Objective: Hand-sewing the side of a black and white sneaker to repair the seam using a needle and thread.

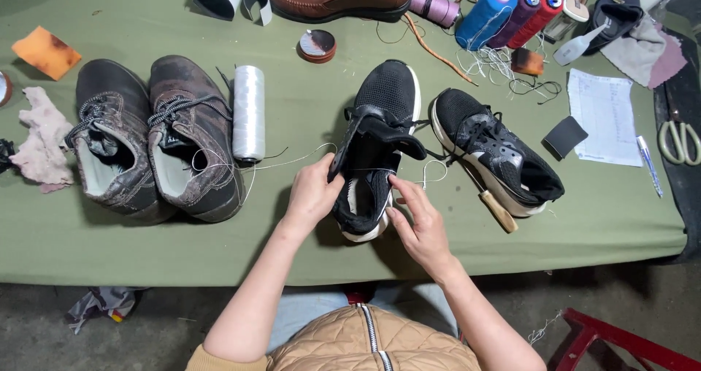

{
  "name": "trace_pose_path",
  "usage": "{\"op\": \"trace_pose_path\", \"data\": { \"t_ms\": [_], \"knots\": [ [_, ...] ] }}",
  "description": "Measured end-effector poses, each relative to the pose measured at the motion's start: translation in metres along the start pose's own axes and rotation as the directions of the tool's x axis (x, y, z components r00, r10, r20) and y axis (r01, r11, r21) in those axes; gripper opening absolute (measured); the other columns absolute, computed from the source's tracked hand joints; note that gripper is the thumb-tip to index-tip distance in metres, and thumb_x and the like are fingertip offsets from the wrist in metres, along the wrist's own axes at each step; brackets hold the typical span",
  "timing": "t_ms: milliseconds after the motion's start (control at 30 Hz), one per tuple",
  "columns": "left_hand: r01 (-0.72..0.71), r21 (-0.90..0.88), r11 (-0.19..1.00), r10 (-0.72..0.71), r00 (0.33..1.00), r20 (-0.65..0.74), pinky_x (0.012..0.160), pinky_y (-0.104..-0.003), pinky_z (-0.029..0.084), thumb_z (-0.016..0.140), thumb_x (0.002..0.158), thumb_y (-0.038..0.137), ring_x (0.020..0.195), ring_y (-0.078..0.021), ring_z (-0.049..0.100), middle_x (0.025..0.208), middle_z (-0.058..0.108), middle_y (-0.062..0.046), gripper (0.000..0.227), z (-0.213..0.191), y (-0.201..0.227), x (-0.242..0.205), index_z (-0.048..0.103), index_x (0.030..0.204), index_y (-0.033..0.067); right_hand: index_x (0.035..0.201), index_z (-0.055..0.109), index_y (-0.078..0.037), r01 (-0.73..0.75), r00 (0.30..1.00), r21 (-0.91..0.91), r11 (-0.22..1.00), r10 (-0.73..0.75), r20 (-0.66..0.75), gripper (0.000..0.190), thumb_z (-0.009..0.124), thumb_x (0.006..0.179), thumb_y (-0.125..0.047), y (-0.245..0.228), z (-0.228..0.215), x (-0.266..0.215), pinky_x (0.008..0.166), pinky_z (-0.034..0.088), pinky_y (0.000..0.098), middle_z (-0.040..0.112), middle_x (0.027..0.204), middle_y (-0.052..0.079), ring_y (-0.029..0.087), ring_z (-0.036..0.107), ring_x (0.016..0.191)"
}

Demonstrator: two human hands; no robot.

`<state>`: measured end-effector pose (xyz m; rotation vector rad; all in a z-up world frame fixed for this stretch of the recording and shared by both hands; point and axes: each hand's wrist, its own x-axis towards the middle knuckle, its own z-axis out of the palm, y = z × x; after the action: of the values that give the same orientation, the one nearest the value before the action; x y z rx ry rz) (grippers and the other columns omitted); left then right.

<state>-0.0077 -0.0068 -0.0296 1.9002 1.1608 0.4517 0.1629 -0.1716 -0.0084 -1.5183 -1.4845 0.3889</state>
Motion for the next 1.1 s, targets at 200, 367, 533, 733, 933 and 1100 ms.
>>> {"op": "trace_pose_path", "data": {
  "t_ms": [200,367,533,733,933,1100],
  "knots": [
    [0.024,-0.024,0.999,-0.024,1.0,-0.014,0.069,-0.051,0.052,0.063,0.087,0.021,0.084,-0.0451,0.068,0.079,0.069,-0.02,0.013,-0.006,0.013,-0.008,0.064,0.095,0.0112,0.136,0.068,-0.012,0.085,0.988,-0.165,0.983,-0.105,-0.112,0.04,0.069,0.096,-0.018,0.004,-0.004,0.004,0.088,0.059,0.0406,0.065,0.116,0.01,0.027,0.068,0.104],
    [0.027,0.012,1.0,-0.027,1.0,-0.003,0.073,-0.05,0.056,0.063,0.087,0.021,0.088,-0.0446,0.07,0.084,0.072,-0.018,0.015,0.006,0.028,-0.008,0.067,0.098,0.0115,0.129,0.071,-0.012,0.158,0.972,-0.353,0.922,-0.208,-0.106,0.035,0.072,0.096,-0.022,-0.022,0.0,0.031,0.083,0.059,0.0392,0.065,0.118,0.008,0.027,0.068,0.098],
    [0.011,0.133,0.991,-0.018,0.998,0.052,0.079,-0.053,0.057,0.059,0.088,0.024,0.091,-0.0456,0.071,0.091,0.073,-0.019,0.022,0.012,0.034,0.0,0.067,0.101,0.0082,0.122,0.072,-0.01,0.11,0.992,-0.545,0.831,-0.061,0.107,0.035,0.074,0.091,-0.027,0.004,0.003,0.046,0.076,0.059,0.0431,0.072,0.101,0.01,0.031,0.072,0.094],
    [0.052,0.143,0.988,-0.059,0.997,0.049,0.078,-0.052,0.058,0.062,0.088,0.024,0.092,-0.0447,0.072,0.092,0.075,-0.02,0.024,0.018,0.02,0.011,0.07,0.104,0.0071,0.09,0.074,-0.018,0.055,0.989,-0.446,0.893,0.011,0.144,0.007,0.075,0.091,-0.025,0.015,0.002,0.047,0.071,0.057,0.0379,0.063,0.078,0.0,0.025,0.067,0.078],
    [0.087,0.072,0.994,-0.093,0.993,0.076,0.079,-0.053,0.056,0.058,0.09,0.024,0.096,-0.0473,0.069,0.093,0.073,-0.022,0.024,0.011,0.022,0.012,0.07,0.101,0.0072,0.097,0.074,-0.019,-0.027,0.994,-0.269,0.963,0.055,0.096,0.008,0.069,0.097,-0.025,-0.002,-0.004,0.051,0.072,0.056,0.0384,0.064,0.073,0.002,0.026,0.069,0.077],
    [0.071,0.093,0.993,-0.079,0.993,0.087,0.079,-0.056,0.056,0.058,0.09,0.026,0.095,-0.0496,0.069,0.092,0.072,-0.025,0.026,0.013,0.019,0.014,0.071,0.102,0.006,0.095,0.076,-0.016,0.037,0.992,-0.191,0.981,-0.012,0.129,0.006,0.072,0.095,-0.02,-0.003,-0.009,0.049,0.068,0.056,0.0396,0.066,0.071,0.004,0.027,0.069,0.073]
  ]
}}
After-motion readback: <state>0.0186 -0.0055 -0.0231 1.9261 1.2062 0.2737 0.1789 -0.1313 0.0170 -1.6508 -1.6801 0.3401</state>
